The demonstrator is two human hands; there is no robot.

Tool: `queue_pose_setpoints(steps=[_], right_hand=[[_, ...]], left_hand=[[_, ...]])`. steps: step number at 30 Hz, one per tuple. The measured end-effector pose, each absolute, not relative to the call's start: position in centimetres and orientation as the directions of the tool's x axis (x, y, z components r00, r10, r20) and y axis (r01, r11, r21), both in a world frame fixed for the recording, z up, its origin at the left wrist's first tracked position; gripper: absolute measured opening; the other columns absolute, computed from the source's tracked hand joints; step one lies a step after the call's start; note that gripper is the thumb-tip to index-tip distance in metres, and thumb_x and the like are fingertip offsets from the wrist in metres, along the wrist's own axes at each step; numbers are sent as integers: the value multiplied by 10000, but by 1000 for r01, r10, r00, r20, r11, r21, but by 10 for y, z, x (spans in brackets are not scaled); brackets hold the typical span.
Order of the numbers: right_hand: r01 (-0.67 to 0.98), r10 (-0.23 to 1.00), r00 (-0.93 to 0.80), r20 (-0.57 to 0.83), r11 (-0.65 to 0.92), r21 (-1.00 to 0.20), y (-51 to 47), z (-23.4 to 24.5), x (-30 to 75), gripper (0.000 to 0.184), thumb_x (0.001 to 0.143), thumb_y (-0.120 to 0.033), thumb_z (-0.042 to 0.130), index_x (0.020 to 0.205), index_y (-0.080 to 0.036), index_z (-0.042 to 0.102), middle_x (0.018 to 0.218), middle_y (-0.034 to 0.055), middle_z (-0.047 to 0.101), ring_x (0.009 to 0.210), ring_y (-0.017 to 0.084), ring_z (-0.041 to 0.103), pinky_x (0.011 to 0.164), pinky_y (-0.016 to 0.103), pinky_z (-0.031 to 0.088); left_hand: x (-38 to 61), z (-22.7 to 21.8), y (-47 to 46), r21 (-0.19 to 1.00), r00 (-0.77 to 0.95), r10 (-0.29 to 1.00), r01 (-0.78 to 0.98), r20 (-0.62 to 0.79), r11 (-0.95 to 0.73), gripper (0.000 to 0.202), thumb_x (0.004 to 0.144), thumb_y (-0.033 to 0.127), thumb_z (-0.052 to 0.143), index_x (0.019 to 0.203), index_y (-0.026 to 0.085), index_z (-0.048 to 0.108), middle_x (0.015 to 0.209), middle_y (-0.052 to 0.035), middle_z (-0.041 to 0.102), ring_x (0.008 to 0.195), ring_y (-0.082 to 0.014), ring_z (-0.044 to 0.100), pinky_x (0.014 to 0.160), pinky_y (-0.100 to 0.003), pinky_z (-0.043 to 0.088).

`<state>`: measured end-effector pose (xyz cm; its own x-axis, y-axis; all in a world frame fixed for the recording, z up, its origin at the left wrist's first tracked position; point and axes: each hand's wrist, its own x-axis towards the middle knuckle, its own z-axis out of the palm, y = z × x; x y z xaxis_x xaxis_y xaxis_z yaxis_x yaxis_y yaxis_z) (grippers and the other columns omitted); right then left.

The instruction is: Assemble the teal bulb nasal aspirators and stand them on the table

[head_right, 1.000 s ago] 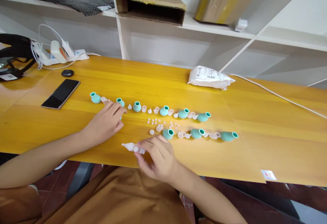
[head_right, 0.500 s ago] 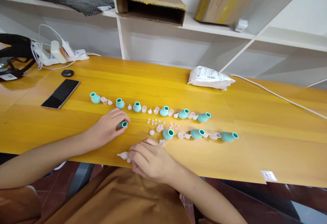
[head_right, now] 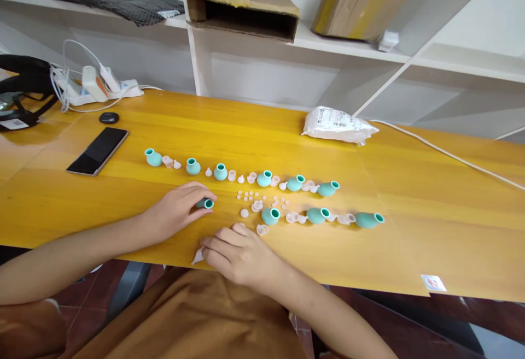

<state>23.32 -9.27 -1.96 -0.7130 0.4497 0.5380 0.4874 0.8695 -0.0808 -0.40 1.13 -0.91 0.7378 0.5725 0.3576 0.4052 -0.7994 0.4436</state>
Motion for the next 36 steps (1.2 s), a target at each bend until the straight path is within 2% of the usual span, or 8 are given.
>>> queue_pose_setpoints(steps=[7,11,16,19,23,26,29,36], right_hand=[[481,510,-616,600,847,-226,-95,-17,237,374,1155,-88,494,1505,-67,625,1255,164,817,1086,258,732,922,410,633],[456,568,-529,631,817,-352,-99,-25,241,576,1087,-6,572,1648,-123,517,1367,193,762,1256,285,724,1036,459,657],[466,606,-401,687,781,-416,-104,-30,244,626,1013,21,654,1607,-149,558,1397,202,703,1309,279,729,1051,425,690],[498,595,-326,734,768,-402,-104,-27,243,587,985,31,678,1535,-166,629,1274,169,662,1209,256,758,960,374,716],[536,608,-305,733,746,-395,-101,-21,240,529,984,20,666,1474,-176,661,1165,134,678,1127,254,775,927,382,716],[523,631,-299,716,736,-430,-99,-17,237,492,974,0,681,1432,-178,655,1173,140,734,1129,268,774,934,405,707],[534,640,-275,717,722,-440,-98,-16,235,485,954,2,715,1395,-190,650,1119,121,756,1078,259,776,887,396,698],[530,659,-245,711,705,-471,-98,-19,235,467,947,-6,748,1366,-186,649,1110,125,775,1044,256,783,871,389,686]], left_hand=[[-7,-10,13,399,734,621,501,275,-768,158,1122,215,601,1260,178,670,1182,-106,767,1095,-275,744,922,-404,612],[-5,-8,11,391,774,570,451,276,-802,151,1145,238,574,1220,190,695,1147,-87,778,1096,-255,743,945,-379,605],[-3,-6,1,415,801,500,354,328,-838,168,1113,280,658,1244,184,703,1104,-75,750,1024,-232,717,900,-342,595],[-3,-1,-3,419,815,421,247,398,-874,113,1080,237,694,1175,179,713,1029,-57,757,1006,-231,659,877,-325,576],[-1,3,-3,429,797,358,139,486,-892,64,1088,221,696,1143,188,703,1046,-47,808,1046,-241,625,956,-354,570],[0,3,-2,469,794,344,85,501,-879,97,1105,257,691,1163,181,708,1076,-70,808,1082,-243,665,1002,-372,575],[0,2,-2,510,797,355,71,488,-857,110,1117,262,675,1183,181,712,1092,-74,804,1038,-218,705,965,-348,576],[0,6,-3,490,782,349,64,517,-870,158,1121,287,671,1230,181,713,1086,-71,808,1011,-214,707,944,-343,560]])
